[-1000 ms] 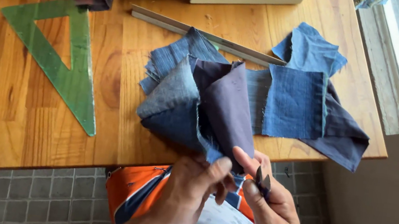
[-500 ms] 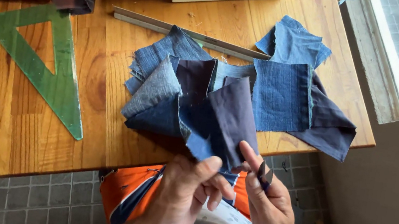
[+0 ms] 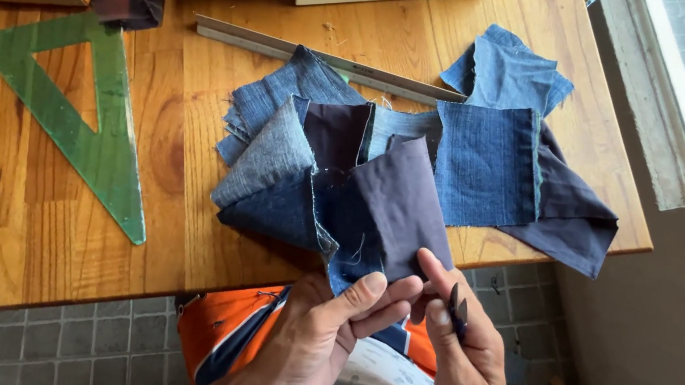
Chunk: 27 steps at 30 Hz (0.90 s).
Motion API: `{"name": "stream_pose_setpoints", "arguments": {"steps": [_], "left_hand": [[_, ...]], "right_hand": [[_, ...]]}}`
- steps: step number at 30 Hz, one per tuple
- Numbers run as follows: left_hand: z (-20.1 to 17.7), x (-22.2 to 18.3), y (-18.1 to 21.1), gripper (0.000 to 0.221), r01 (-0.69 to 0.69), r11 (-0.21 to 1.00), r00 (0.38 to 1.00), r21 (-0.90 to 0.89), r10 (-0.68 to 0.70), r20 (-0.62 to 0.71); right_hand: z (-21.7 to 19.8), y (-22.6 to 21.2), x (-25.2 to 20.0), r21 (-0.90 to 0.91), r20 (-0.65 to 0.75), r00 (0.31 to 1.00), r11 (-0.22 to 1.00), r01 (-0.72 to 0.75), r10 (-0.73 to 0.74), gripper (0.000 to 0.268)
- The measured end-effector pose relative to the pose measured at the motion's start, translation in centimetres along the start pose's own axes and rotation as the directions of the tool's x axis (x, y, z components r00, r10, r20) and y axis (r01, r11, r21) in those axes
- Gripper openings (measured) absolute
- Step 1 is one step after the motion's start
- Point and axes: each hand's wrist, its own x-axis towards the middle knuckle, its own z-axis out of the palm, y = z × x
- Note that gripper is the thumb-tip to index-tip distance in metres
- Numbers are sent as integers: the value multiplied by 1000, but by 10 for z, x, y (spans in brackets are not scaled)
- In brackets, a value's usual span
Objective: Cutting denim fabric scraps with scissors and arranging them on a workbench
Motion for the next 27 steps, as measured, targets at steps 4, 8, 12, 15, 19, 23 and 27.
{"name": "stream_pose_setpoints", "arguments": {"steps": [4, 8, 12, 15, 19, 23, 27], "left_hand": [[-13, 1, -4, 20, -135, 991, 983, 5, 134, 128], [-24, 3, -6, 27, -147, 989, 969, -21, 148, 197], [-22, 4, -2, 18, -135, 991, 970, -5, 133, 202], [-25, 4, -7, 24, -138, 990, 985, 32, 134, 108], [-27, 7, -6, 21, -161, 984, 972, 78, 144, 188], [-24, 7, -3, 33, -135, 988, 951, 71, 110, 289], [-28, 7, -4, 38, -132, 989, 931, 64, 102, 351]], "right_hand": [[-1, -6, -4, -101, -129, 991, 994, 34, -47, 47], [-21, -9, -21, 54, -102, 955, 960, -275, 279, 29], [-28, -36, -15, -95, 103, 867, 872, -480, 488, 50], [-28, -40, -13, -389, 207, 954, 913, -124, 218, 41], [-27, -39, -10, 84, 318, 811, 837, -540, 491, 52], [-20, -43, -4, 67, 284, 525, 529, -846, 802, 50], [-11, -22, -8, 165, 232, 587, 564, -809, 775, 53]]}}
